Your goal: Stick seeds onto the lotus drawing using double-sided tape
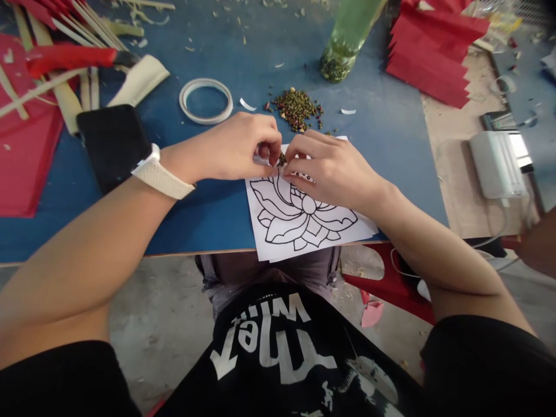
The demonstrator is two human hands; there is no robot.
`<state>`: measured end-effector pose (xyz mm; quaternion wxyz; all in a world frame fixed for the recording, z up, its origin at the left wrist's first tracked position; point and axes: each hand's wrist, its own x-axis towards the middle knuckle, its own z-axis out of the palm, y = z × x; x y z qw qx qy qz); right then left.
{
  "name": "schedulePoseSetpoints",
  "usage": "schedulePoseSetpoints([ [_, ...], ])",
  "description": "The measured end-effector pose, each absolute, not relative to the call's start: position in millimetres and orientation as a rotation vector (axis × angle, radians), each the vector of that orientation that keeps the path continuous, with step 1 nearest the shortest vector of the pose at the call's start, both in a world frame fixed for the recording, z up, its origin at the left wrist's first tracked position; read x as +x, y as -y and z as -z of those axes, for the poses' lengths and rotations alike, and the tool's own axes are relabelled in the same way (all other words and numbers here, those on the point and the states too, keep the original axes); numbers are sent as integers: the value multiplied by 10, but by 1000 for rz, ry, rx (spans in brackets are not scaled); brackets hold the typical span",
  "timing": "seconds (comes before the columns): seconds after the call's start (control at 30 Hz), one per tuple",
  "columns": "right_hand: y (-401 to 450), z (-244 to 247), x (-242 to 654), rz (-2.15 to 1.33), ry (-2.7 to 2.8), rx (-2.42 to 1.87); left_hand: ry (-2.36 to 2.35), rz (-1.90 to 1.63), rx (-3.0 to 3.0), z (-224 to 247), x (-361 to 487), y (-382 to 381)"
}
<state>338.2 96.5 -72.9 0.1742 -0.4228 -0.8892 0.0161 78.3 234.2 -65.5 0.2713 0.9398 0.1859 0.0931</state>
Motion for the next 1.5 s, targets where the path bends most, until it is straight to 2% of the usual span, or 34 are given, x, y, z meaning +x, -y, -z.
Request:
schedulePoseSetpoints([
  [0.33,-1005,699,3455,117,2623,-1123,-464,-218,2566,560,792,-2311],
  [0.67,-1008,694,3437,45,2611,-1144,-412,-304,2556,682,759,-2388],
  [1.23,-1021,686,3496,47,2659,-1082,-478,-245,2545,604,805,-2324],
  [1.5,-1007,765,3419,270,2765,-986,-460,-201,2545,537,826,-2298],
])
